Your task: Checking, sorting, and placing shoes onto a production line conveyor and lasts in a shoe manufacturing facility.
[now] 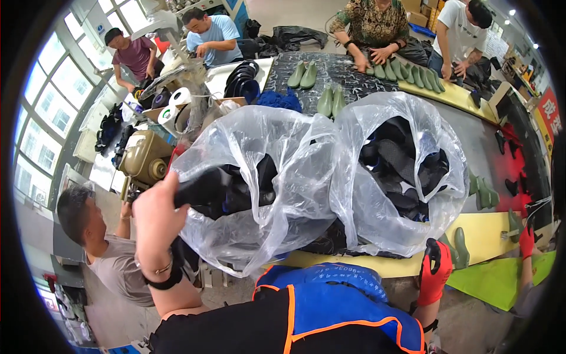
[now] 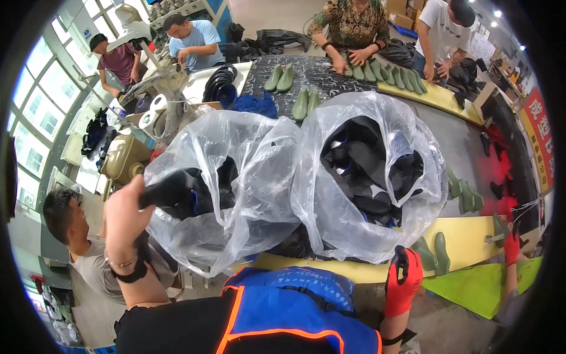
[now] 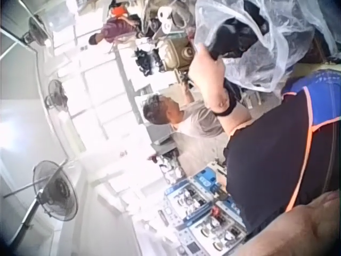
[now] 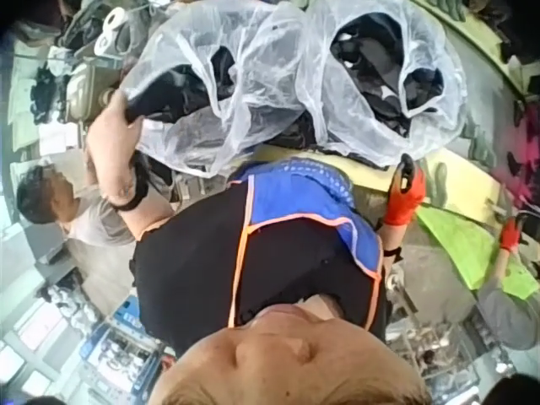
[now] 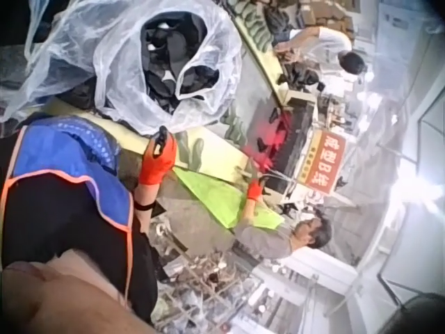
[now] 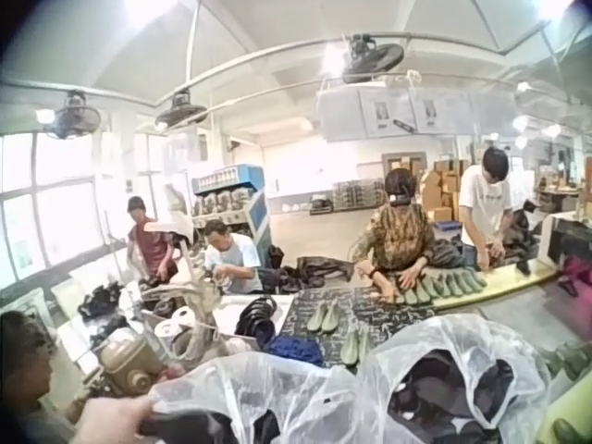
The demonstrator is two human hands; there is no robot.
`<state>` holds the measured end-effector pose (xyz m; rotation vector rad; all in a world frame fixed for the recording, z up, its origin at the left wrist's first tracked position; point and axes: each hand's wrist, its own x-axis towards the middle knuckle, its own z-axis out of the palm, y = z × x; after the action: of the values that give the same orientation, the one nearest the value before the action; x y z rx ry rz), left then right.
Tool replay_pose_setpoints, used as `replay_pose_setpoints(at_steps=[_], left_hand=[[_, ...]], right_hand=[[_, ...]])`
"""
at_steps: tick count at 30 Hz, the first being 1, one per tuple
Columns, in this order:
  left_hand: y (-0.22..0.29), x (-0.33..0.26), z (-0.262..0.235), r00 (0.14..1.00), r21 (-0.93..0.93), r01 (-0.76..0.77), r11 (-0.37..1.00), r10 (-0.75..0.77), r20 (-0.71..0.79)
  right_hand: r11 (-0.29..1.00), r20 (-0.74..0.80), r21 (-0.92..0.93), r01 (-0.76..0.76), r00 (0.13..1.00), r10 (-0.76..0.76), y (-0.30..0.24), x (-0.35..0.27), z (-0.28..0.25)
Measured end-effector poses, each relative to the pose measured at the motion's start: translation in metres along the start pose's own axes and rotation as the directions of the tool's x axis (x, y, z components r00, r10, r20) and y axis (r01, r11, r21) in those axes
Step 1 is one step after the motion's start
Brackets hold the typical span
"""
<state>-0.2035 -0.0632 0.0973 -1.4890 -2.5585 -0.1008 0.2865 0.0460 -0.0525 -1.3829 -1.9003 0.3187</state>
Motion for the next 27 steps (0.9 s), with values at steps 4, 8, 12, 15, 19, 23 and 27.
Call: replay_pose_setpoints(at_steps=[4,8,12,15,19,23,27], left_hand=[[0.005,-0.025,-0.041,0.979,-0.131,0.025,0.991,-0.051,-0.199],[0.028,-0.021,-0.029,0.956,-0.807,-0.193,0.558,-0.076,-0.282],[0.11,0.0,-0.016,0.939,-0.936,-0.171,0.307,0.34,-0.06],[0.182,0.005,0.009,0.743,-0.987,-0.104,0.12,0.669,0.003],[0.273,-0.017,0.066,0.444,-0.989,0.115,0.093,0.886,0.135],[0.321,-0.012,0.086,0.334,-0.972,0.067,0.226,0.913,0.235],[0.359,0.066,0.119,0.661,-0.713,-0.604,0.357,0.724,-0.197]], right_hand=[[0.973,0.12,0.214,-0.082,0.991,0.057,-0.014,0.004,0.002],[0.977,0.089,0.15,0.151,0.982,-0.166,-0.037,0.013,-0.003],[0.944,0.038,0.25,0.217,0.972,-0.233,-0.057,0.016,-0.015],[0.935,0.121,0.282,0.216,0.958,-0.258,-0.051,0.005,-0.024],[0.936,0.274,0.343,0.086,0.943,-0.187,-0.021,-0.024,-0.023],[0.833,0.149,0.505,-0.226,0.973,0.174,0.017,-0.074,-0.042],[0.502,0.017,0.783,-0.368,0.819,0.573,0.055,-0.139,-0.051]])
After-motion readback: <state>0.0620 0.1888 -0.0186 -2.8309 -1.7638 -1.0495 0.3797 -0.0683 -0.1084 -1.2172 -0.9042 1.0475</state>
